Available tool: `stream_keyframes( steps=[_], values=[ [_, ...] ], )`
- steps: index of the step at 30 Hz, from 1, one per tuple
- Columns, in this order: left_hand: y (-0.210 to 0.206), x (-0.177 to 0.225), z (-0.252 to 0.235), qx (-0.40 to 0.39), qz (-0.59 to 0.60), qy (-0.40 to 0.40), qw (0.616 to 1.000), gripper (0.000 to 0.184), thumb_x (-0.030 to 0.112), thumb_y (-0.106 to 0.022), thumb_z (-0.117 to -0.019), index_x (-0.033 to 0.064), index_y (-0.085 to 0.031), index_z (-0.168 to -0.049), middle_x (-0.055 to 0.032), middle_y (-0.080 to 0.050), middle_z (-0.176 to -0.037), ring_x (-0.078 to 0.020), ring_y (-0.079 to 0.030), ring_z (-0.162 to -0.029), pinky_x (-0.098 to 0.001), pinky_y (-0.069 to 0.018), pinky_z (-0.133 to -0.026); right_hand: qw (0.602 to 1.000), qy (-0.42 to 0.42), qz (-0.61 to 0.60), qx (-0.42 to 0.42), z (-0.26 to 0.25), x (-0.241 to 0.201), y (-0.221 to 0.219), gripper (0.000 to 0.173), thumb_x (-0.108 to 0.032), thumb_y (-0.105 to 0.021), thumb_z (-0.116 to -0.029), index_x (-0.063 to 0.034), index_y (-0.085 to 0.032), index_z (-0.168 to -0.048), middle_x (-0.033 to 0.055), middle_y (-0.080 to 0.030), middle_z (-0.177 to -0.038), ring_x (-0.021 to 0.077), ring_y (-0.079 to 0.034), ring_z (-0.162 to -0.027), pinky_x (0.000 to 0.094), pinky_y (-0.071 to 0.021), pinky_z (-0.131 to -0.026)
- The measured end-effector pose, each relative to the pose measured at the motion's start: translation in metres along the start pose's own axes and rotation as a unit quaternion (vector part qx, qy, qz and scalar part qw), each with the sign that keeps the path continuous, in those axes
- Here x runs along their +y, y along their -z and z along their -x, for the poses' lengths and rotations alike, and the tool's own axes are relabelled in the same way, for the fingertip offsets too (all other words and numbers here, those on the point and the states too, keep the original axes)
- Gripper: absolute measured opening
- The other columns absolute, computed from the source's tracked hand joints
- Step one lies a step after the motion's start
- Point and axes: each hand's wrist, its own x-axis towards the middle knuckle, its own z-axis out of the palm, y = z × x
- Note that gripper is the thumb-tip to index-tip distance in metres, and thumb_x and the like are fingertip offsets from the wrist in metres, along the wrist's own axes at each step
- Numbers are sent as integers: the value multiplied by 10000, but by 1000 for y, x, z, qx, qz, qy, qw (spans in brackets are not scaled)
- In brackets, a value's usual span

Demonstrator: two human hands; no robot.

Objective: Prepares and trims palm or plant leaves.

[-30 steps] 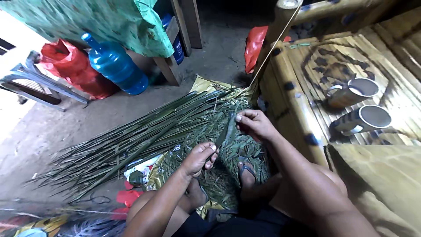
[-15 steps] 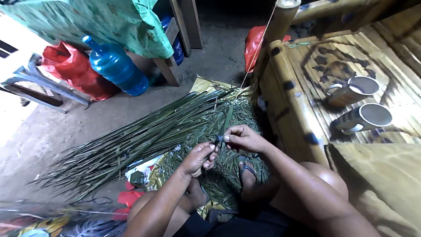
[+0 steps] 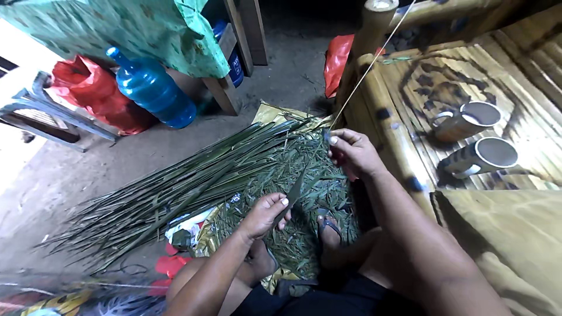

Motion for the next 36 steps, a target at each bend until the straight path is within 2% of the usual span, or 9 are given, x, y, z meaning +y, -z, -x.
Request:
stream_keyframes(
  steps=[5,8,10,14,18,21,25,30,36],
  values=[
    [-2,1,-4,9,-57,-12,998,260,169,-371,-1111,32,-559,-1226,-57,-691,-852,-120,-647,-603,-248,-568,-558,998,-18,-54,-17,3,3,-15,224,-149,-535,-1057,-87,-643,-1243,17,-670,-796,75,-613,-581,228,-548,-520],
    [-4,1,-4,-1,-46,-7,999,247,154,-362,-1104,36,-575,-1147,-35,-670,-798,-85,-605,-559,-212,-526,-515,997,-29,-77,12,3,0,-12,235,-162,-508,-1070,-117,-619,-1272,16,-652,-789,76,-594,-556,224,-538,-506],
    [-7,1,-5,14,-27,-8,1000,219,145,-382,-1099,45,-577,-1096,-22,-652,-778,-74,-592,-555,-198,-511,-506,999,-31,-44,-6,7,-1,-15,216,-188,-530,-1061,-108,-638,-1231,23,-655,-774,80,-597,-551,232,-540,-504],
    [-13,7,-9,66,47,-16,997,219,141,-372,-1101,48,-566,-1065,-6,-608,-742,-50,-543,-530,-171,-474,-489,988,-66,-2,-142,20,7,-36,203,-194,-566,-1029,-22,-670,-996,43,-664,-745,111,-624,-589,277,-559,-553],
    [-9,4,-12,54,99,-26,993,248,142,-355,-1094,64,-589,-1074,9,-576,-754,-41,-504,-529,-171,-452,-485,960,-80,-25,-267,33,25,-55,220,-222,-578,-1036,-35,-673,-969,4,-669,-754,81,-626,-612,251,-549,-569],
    [-8,2,-9,24,121,-26,992,261,152,-352,-1092,83,-602,-1061,24,-556,-716,-37,-483,-511,-172,-436,-472,952,-56,-30,-298,36,30,-57,230,-238,-572,-1045,-51,-680,-964,-20,-672,-742,59,-614,-594,231,-529,-547],
    [-6,4,-6,16,131,-16,991,217,152,-363,-1087,80,-566,-1062,41,-534,-701,-18,-468,-492,-153,-424,-457,962,-20,1,-271,25,31,-49,235,-217,-578,-1029,-46,-689,-914,-23,-667,-715,52,-616,-593,233,-541,-561],
    [-3,6,-2,15,96,-17,995,205,158,-387,-1084,90,-569,-1019,36,-548,-707,-20,-466,-494,-155,-416,-461,986,1,13,-166,8,25,-29,211,-210,-589,-1017,-45,-689,-933,11,-651,-691,73,-588,-546,242,-526,-521],
    [-5,4,2,56,-78,-41,994,175,117,-445,-1078,40,-601,-1059,5,-638,-715,-48,-545,-506,-179,-457,-467,999,-33,29,4,-2,14,-9,187,-215,-553,-1052,-67,-668,-1042,23,-667,-764,99,-610,-570,262,-550,-524]
  ],
)
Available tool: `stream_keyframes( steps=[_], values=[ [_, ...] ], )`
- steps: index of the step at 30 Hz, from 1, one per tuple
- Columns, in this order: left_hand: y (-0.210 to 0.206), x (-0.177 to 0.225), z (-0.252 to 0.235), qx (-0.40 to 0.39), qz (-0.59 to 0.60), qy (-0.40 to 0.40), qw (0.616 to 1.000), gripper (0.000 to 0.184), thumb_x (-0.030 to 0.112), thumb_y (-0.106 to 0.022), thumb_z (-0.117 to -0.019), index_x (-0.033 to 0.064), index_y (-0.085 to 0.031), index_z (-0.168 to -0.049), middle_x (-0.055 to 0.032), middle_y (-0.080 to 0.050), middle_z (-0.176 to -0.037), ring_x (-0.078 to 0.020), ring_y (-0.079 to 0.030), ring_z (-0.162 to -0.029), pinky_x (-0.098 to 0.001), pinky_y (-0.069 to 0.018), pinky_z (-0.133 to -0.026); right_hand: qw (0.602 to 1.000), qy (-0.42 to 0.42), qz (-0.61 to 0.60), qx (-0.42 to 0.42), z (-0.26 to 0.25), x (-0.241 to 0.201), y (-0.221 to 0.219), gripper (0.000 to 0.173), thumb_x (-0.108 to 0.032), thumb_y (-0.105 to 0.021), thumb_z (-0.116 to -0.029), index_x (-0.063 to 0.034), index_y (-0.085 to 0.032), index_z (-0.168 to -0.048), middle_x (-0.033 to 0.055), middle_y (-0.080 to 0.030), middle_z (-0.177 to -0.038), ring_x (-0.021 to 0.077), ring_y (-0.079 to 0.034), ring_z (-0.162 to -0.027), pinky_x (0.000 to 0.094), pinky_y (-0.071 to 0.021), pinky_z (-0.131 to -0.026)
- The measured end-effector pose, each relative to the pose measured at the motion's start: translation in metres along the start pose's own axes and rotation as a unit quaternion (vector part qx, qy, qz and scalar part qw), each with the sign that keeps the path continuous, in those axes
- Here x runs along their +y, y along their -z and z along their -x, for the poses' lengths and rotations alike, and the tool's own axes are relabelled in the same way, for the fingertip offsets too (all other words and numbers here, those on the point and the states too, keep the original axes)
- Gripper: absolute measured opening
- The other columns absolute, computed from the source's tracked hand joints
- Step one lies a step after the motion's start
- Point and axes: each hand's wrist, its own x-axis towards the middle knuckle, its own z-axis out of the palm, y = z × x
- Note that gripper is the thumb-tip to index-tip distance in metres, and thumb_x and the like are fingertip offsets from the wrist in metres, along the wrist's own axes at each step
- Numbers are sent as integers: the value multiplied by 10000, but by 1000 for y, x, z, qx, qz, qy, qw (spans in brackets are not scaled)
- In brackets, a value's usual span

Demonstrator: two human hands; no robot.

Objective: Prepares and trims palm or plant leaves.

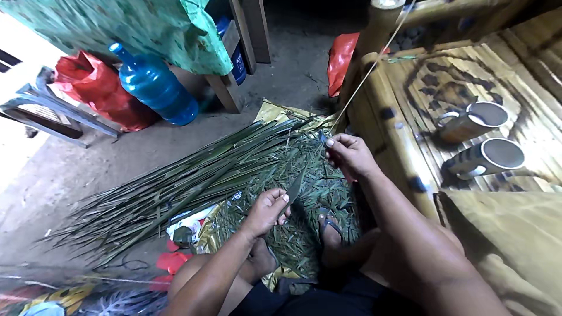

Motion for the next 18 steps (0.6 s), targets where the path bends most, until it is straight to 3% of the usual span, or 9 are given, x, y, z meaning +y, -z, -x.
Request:
stream_keyframes(
  steps=[3,6,8,15,18],
  values=[
    [-3,0,-1,30,-75,-22,997,181,122,-476,-1073,16,-620,-1104,-18,-703,-793,-75,-620,-555,-205,-517,-503,998,-31,-13,-46,9,-4,-12,168,-169,-547,-1048,-50,-659,-1089,42,-660,-768,110,-610,-575,274,-551,-526],
    [-3,-2,-4,61,-103,-42,992,178,115,-495,-1069,8,-633,-1108,-22,-714,-829,-81,-645,-588,-216,-543,-531,988,-73,-24,-136,20,0,-34,191,-146,-544,-1040,-6,-662,-1097,45,-662,-755,106,-615,-584,267,-551,-551],
    [-2,-3,-6,67,-116,-48,990,177,107,-501,-1066,5,-638,-1117,-17,-719,-832,-78,-651,-597,-214,-547,-538,985,-82,-31,-151,22,4,-38,202,-157,-570,-1033,1,-679,-1094,48,-670,-749,97,-609,-580,253,-539,-550],
    [8,-14,-3,41,-140,-96,985,206,106,-498,-1061,-7,-652,-1138,-11,-720,-870,-78,-673,-654,-226,-581,-601,999,-35,-6,-41,6,-5,-9,192,-171,-577,-1042,-36,-690,-1121,22,-657,-759,80,-585,-558,245,-533,-520],
    [15,-20,1,32,-154,-99,983,212,98,-497,-1058,-14,-659,-1137,-16,-716,-895,-76,-686,-688,-233,-601,-644,997,-54,-42,44,-1,-16,9,220,-196,-545,-1065,-63,-657,-1200,-7,-657,-782,64,-591,-565,228,-539,-522]
  ],
)
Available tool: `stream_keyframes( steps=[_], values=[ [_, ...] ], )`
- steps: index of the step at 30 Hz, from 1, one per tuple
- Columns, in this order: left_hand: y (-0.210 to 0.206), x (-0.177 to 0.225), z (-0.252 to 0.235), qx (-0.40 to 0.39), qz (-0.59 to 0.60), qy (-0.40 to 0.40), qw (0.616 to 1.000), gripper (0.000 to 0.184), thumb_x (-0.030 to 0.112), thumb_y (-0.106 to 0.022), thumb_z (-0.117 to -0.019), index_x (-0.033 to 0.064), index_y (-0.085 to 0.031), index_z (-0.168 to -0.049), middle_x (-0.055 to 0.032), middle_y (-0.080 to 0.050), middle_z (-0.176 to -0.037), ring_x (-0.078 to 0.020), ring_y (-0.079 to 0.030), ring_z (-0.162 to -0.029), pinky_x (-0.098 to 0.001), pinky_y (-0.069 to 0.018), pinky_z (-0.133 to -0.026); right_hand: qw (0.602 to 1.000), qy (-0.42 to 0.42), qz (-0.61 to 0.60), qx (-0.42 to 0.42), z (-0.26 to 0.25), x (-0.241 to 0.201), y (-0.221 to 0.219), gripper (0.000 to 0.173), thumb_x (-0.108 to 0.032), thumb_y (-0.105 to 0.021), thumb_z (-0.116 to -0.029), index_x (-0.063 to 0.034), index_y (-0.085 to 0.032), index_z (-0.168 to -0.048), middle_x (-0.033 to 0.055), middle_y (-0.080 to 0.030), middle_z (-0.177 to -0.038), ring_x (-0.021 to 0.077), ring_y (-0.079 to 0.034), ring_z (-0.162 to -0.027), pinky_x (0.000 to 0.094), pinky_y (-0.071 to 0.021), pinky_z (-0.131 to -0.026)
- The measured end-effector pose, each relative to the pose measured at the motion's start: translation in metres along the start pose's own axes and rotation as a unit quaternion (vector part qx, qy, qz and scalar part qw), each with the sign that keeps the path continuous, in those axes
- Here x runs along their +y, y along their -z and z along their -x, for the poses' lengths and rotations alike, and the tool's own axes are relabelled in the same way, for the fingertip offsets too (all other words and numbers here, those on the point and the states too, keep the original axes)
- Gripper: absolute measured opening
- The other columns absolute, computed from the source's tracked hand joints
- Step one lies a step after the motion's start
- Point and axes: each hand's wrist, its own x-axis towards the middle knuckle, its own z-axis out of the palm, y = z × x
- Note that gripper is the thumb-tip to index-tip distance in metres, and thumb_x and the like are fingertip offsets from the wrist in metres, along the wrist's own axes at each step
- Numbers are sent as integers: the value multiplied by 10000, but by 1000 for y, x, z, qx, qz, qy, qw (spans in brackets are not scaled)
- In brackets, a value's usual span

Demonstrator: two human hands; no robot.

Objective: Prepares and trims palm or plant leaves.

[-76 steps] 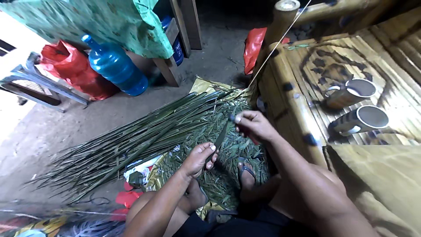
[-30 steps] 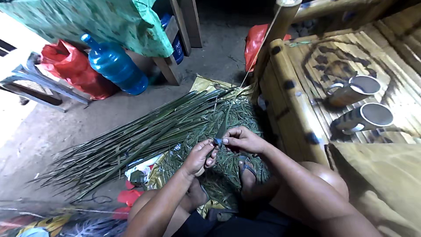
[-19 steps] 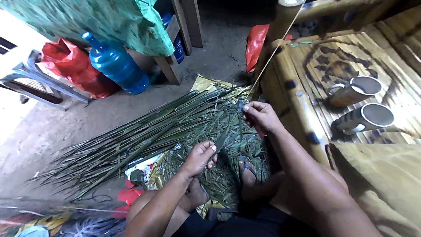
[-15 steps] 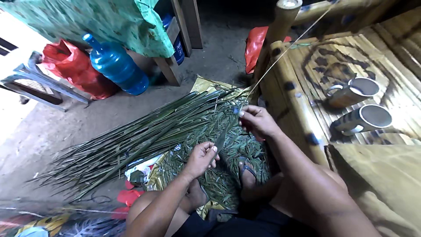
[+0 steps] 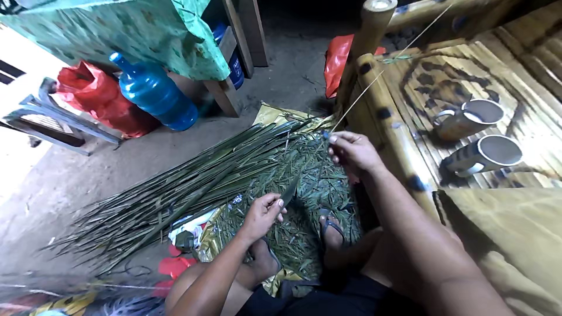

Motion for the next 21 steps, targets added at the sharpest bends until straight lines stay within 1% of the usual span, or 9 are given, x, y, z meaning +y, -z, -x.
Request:
stream_keyframes(
  steps=[3,6,8,10,12,14,17,20,21],
  values=[
    [4,-7,5,-10,-17,14,1000,216,95,-503,-1055,-18,-662,-1147,-32,-724,-937,-83,-706,-737,-249,-617,-694,995,11,-61,81,-8,-7,16,242,-204,-516,-1077,-75,-622,-1252,-8,-648,-755,66,-577,-537,223,-513,-486],
    [8,-17,4,-4,-24,18,1000,223,92,-505,-1054,-21,-673,-1149,-47,-729,-982,-101,-720,-804,-268,-624,-759,991,20,-89,94,-9,-7,17,277,-203,-494,-1086,-87,-579,-1323,-8,-637,-762,68,-573,-539,220,-509,-482],
    [9,-22,1,7,-30,12,999,229,95,-510,-1051,-22,-682,-1148,-45,-728,-998,-91,-713,-833,-260,-612,-789,995,8,-63,77,-3,-7,7,288,-204,-508,-1081,-93,-575,-1338,-5,-646,-779,69,-581,-546,224,-517,-488],
    [9,-24,-2,14,-25,5,1000,233,89,-507,-1050,-22,-681,-1157,-54,-729,-1016,-97,-715,-853,-267,-611,-801,999,-19,-23,24,6,-2,-9,299,-215,-524,-1079,-96,-586,-1346,11,-656,-803,75,-588,-551,237,-535,-503],
    [11,-23,-4,7,-21,3,1000,238,82,-501,-1051,-19,-676,-1176,-62,-731,-1042,-112,-721,-865,-283,-620,-814,998,-37,-16,-39,13,10,-27,291,-178,-534,-1072,-58,-617,-1323,47,-662,-792,101,-592,-556,258,-540,-519],
    [13,-21,-4,-5,-25,5,1000,245,86,-494,-1055,-16,-672,-1189,-57,-732,-1047,-107,-721,-867,-280,-617,-814,997,-29,-18,-74,15,17,-36,274,-144,-531,-1065,-18,-640,-1282,53,-661,-768,100,-593,-562,252,-537,-534],
    [17,-21,-2,-11,-18,-7,1000,250,88,-490,-1060,-20,-671,-1194,-48,-736,-1040,-109,-724,-860,-282,-620,-810,997,7,-10,-76,13,13,-27,255,-144,-557,-1048,-19,-665,-1243,41,-665,-778,91,-593,-576,246,-536,-540],
    [21,-21,1,-8,-4,-2,1000,256,86,-493,-1058,-27,-671,-1203,-63,-743,-1044,-131,-736,-872,-304,-631,-822,998,42,-2,-46,8,8,-13,244,-168,-575,-1045,-47,-678,-1230,32,-679,-805,86,-602,-589,245,-540,-536],
    [23,-21,2,-11,-11,2,1000,254,86,-496,-1055,-25,-676,-1196,-62,-745,-1035,-130,-738,-872,-301,-631,-823,998,52,1,-31,6,6,-8,256,-181,-571,-1050,-54,-672,-1247,26,-682,-820,84,-607,-594,248,-548,-540]
  ],
)
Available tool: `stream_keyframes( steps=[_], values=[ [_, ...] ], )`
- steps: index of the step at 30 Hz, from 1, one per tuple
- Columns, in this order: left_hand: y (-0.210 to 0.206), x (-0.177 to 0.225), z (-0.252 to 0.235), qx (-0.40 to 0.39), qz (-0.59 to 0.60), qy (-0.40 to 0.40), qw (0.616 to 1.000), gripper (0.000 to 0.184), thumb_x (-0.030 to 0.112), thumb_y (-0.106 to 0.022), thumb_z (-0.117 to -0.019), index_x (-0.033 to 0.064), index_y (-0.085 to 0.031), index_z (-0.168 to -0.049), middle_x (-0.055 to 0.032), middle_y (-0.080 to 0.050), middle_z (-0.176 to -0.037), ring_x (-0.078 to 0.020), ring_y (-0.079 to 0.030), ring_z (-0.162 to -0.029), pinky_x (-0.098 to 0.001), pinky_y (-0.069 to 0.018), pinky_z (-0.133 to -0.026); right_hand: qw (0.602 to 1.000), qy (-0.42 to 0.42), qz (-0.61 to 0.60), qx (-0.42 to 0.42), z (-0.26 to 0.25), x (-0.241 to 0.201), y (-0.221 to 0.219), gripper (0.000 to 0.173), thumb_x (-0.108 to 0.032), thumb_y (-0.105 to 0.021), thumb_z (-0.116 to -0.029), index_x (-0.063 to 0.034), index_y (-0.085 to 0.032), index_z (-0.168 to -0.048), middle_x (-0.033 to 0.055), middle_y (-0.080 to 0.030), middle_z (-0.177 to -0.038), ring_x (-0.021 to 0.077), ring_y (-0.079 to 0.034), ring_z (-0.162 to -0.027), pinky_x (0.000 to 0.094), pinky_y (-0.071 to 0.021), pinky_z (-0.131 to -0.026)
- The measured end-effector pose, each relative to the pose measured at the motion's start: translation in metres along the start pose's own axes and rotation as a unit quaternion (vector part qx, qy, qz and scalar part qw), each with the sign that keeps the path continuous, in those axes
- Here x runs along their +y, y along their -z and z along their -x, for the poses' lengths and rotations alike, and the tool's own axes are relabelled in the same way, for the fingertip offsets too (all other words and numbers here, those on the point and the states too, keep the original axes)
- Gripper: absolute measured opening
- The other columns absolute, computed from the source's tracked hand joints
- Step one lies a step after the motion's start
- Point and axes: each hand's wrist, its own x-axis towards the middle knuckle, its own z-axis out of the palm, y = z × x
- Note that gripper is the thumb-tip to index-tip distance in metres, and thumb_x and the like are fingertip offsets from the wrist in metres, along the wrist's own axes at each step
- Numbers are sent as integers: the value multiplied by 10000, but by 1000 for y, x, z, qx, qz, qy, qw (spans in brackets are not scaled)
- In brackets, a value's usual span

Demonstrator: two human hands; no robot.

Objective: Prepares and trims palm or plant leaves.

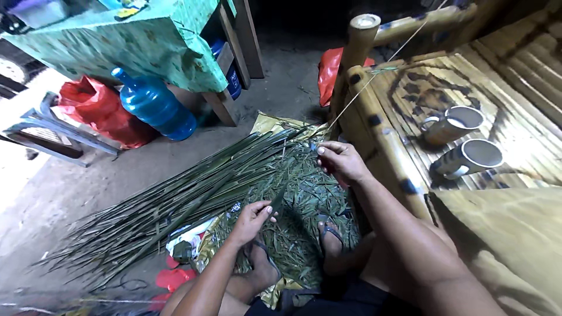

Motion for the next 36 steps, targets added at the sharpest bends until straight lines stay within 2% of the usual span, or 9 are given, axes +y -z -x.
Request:
stream_keyframes(
  steps=[5,8,11,14,17,22,28,34,36],
  values=[
    [9,-17,4,-39,-99,48,993,268,134,-501,-1059,4,-692,-1195,-65,-738,-1044,-96,-723,-894,-284,-609,-857,990,31,-27,134,-8,-22,40,302,-203,-517,-1078,-65,-594,-1335,-13,-660,-816,65,-592,-580,238,-537,-527],
    [13,-26,5,-50,-119,83,988,251,142,-477,-1052,5,-669,-1136,-41,-688,-908,-79,-673,-749,-268,-592,-740,979,75,-57,183,-6,-35,54,269,-168,-490,-1082,-65,-595,-1308,-33,-651,-808,56,-600,-592,224,-542,-539],
    [15,-24,5,-55,-138,119,982,331,156,-370,-1039,15,-648,-1151,-15,-579,-818,-67,-541,-656,-258,-490,-637,964,102,-83,230,0,-45,54,258,-176,-469,-1093,-82,-576,-1308,-50,-652,-816,51,-610,-598,217,-549,-547],
    [13,-25,4,-61,-110,96,987,360,231,-340,-1068,56,-654,-1051,38,-551,-807,-21,-491,-650,-218,-438,-611,971,99,-68,206,3,-41,42,284,-204,-464,-1097,-90,-559,-1339,-55,-657,-812,44,-615,-596,219,-559,-552],
    [8,-19,1,-69,-81,74,992,373,261,-348,-1093,72,-664,-1036,62,-585,-821,-2,-513,-669,-197,-455,-633,993,43,-33,104,9,-21,11,311,-206,-518,-1080,-82,-584,-1357,0,-669,-872,75,-618,-615,253,-567,-556],
    [11,-18,-1,-83,-14,79,993,431,303,-297,-1098,114,-669,-987,115,-447,-626,-7,-394,-507,-192,-361,-492,998,-25,-33,-53,12,13,-29,278,-159,-554,-1050,-16,-653,-1267,46,-673,-805,108,-610,-609,269,-550,-569],
    [29,-26,8,-85,-15,115,990,409,305,-354,-1064,148,-665,-849,114,-471,-586,-3,-392,-466,-189,-340,-444,1000,21,-17,6,2,0,0,281,-188,-552,-1060,-48,-649,-1284,26,-677,-806,84,-602,-590,250,-542,-539],
    [52,-40,14,-118,-142,184,966,444,329,-372,-1066,114,-718,-890,71,-571,-657,-32,-449,-503,-240,-399,-488,990,60,-42,118,3,-27,42,301,-232,-534,-1077,-82,-617,-1325,5,-677,-836,66,-599,-581,230,-538,-522],
    [61,-48,17,-129,-185,193,955,431,323,-394,-1050,95,-727,-901,41,-629,-727,-53,-523,-577,-280,-465,-572,984,87,-63,145,4,-31,56,299,-234,-521,-1083,-90,-601,-1333,-3,-668,-826,60,-586,-577,221,-523,-515]
  ],
)
